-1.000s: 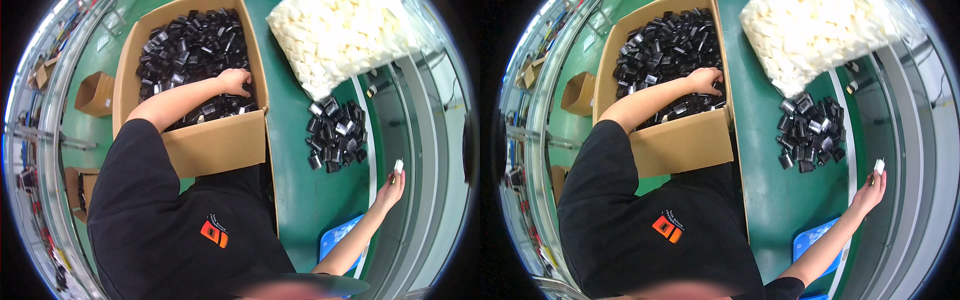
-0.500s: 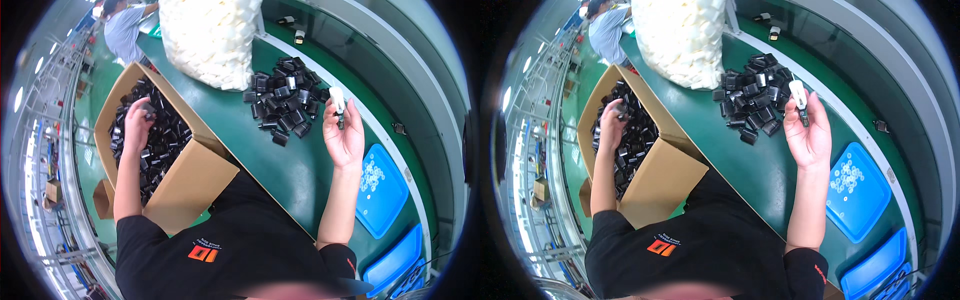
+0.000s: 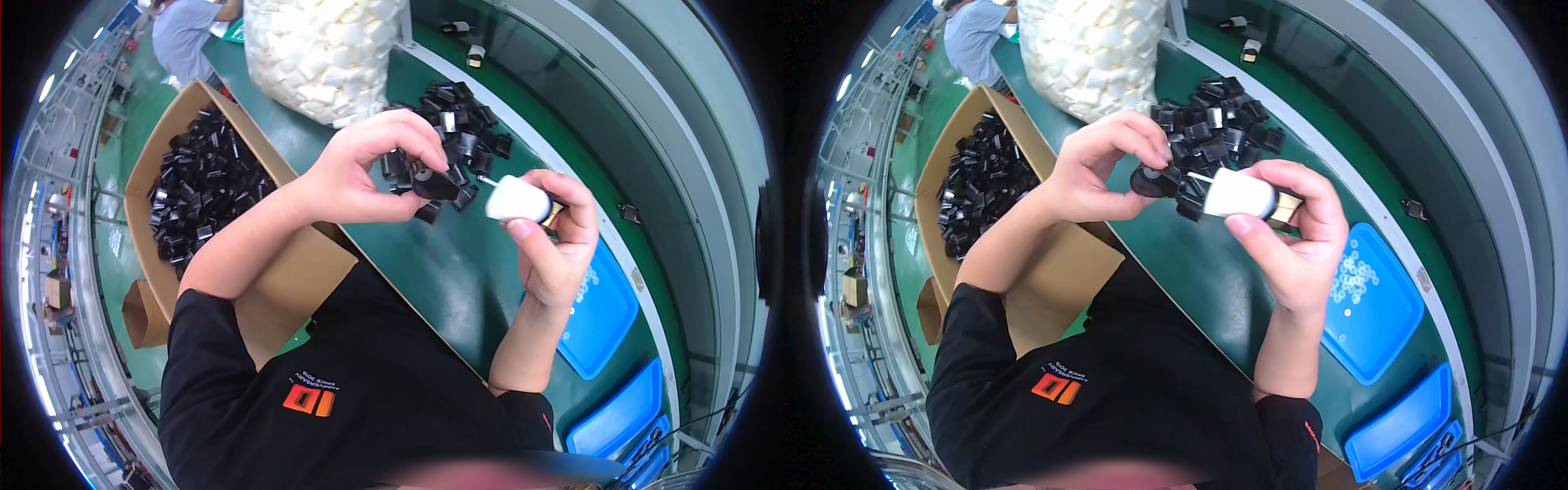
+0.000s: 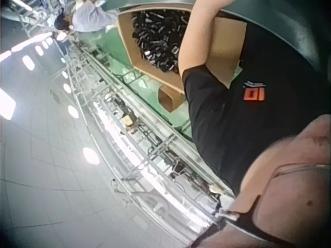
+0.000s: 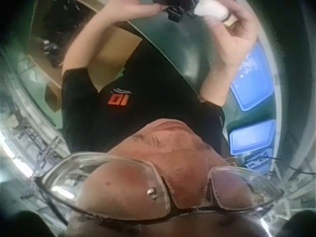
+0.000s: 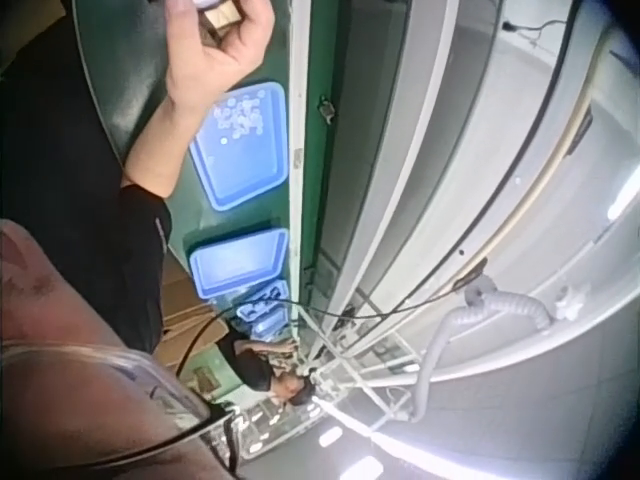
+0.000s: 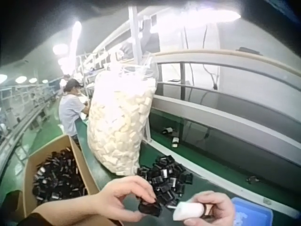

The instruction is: The person assembles small electronic or mechanical parts by hand, combining plastic housings, small white cylinders, and circuit boards from cardboard boxes at a factory workstation.

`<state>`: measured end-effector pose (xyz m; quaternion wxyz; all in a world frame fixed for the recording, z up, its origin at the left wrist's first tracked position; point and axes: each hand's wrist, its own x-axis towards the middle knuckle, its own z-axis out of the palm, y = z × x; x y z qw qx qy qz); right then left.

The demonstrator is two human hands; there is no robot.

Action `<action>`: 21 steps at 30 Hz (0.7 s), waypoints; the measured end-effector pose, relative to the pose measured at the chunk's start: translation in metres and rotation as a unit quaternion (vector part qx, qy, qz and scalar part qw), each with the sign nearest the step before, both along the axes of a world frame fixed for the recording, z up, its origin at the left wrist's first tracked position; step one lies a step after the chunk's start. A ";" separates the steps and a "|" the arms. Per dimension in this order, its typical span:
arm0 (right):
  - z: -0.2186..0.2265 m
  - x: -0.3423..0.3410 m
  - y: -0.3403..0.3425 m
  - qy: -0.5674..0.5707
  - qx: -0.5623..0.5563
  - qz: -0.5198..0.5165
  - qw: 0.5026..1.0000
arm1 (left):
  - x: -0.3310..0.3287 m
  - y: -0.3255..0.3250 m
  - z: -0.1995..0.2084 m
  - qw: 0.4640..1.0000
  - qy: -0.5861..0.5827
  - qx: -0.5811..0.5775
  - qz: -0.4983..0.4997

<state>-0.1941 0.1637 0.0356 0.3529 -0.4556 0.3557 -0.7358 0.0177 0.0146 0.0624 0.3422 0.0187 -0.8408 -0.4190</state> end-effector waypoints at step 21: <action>-0.008 0.011 -0.022 0.306 0.081 -0.102 0.943 | -0.016 -0.002 -0.050 0.996 -0.081 0.018 0.039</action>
